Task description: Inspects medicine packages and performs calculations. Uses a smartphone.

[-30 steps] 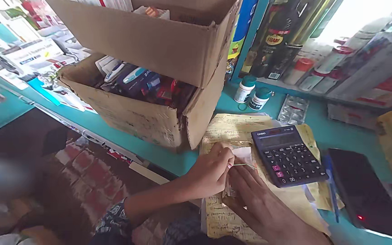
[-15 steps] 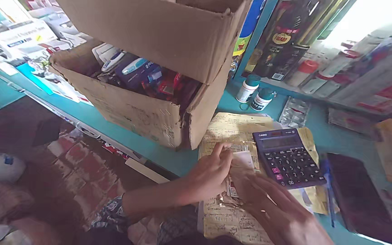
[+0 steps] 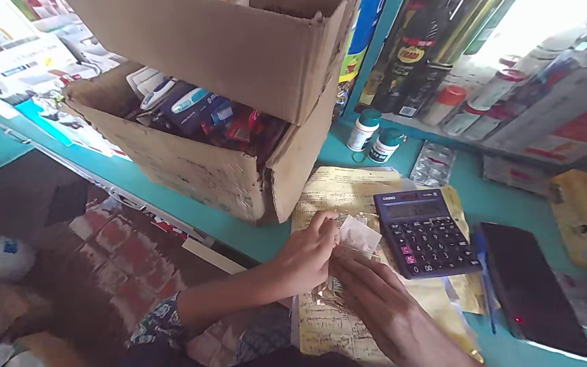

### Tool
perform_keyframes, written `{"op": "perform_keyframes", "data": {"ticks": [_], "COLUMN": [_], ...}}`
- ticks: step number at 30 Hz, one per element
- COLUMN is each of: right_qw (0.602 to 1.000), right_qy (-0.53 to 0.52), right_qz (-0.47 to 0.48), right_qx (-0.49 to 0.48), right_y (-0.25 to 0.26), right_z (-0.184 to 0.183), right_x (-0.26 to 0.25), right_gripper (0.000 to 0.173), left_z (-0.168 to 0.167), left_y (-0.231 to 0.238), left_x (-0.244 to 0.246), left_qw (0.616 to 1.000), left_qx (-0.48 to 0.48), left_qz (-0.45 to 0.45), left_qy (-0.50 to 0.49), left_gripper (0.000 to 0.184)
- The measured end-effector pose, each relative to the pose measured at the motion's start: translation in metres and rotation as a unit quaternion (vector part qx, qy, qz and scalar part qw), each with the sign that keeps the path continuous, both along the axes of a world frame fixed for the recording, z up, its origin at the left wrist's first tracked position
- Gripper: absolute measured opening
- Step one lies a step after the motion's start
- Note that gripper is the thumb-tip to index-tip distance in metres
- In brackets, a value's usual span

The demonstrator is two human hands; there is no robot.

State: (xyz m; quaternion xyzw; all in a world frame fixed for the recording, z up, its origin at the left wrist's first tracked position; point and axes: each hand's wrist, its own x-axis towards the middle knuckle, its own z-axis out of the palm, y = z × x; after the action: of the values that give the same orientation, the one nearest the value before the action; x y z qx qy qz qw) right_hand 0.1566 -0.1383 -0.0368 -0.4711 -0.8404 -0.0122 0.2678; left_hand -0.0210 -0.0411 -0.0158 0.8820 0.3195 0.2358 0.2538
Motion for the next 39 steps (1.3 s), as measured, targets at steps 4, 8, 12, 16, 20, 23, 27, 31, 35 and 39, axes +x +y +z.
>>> {"op": "perform_keyframes", "data": {"ticks": [4, 8, 12, 16, 20, 23, 27, 31, 35, 39], "right_qw": [0.999, 0.992, 0.995, 0.945, 0.855, 0.851, 0.859, 0.842, 0.836, 0.831], "right_qy": [0.013, 0.044, 0.069, 0.008, -0.017, 0.001, 0.026, 0.013, -0.001, 0.015], "right_qz": [0.041, 0.094, -0.022, -0.300, -0.454, -0.466, -0.453, -0.470, -0.473, -0.469], "right_qx": [-0.019, -0.070, -0.066, -0.132, -0.250, -0.243, -0.237, -0.264, -0.278, -0.299], "right_y": [0.003, 0.007, -0.007, -0.030, -0.034, -0.034, -0.035, -0.033, -0.028, -0.021], "right_z": [-0.003, 0.003, 0.044, 0.072, 0.054, 0.049, 0.050, 0.049, 0.050, 0.056], "right_x": [0.010, 0.023, 0.053, 0.106, 0.140, 0.150, 0.159, 0.163, 0.163, 0.163], "right_gripper": [0.035, 0.038, 0.038, 0.059, 0.108, 0.106, 0.101, 0.103, 0.106, 0.105], "left_z": [-0.002, -0.005, -0.004, -0.011, -0.015, -0.009, -0.001, -0.003, -0.016, -0.030], "left_y": [0.000, 0.001, 0.001, -0.017, -0.034, -0.019, 0.008, -0.008, -0.049, -0.068], "left_x": [0.000, 0.000, -0.005, -0.007, -0.003, -0.011, -0.037, -0.039, -0.023, -0.014], "left_qw": [1.000, 1.000, 0.999, 0.994, 0.984, 0.989, 0.992, 0.996, 0.936, 0.873], "left_qx": [0.000, 0.008, -0.021, 0.090, 0.174, 0.112, 0.070, 0.078, -0.015, -0.118], "left_qz": [-0.009, -0.013, -0.006, -0.003, -0.029, -0.094, -0.091, -0.014, -0.251, -0.439], "left_qy": [0.002, -0.012, -0.037, -0.062, -0.005, 0.031, 0.045, -0.043, -0.245, -0.178], "left_gripper": [0.015, 0.016, 0.025, 0.044, 0.058, 0.034, 0.026, 0.023, 0.024, 0.030]}}
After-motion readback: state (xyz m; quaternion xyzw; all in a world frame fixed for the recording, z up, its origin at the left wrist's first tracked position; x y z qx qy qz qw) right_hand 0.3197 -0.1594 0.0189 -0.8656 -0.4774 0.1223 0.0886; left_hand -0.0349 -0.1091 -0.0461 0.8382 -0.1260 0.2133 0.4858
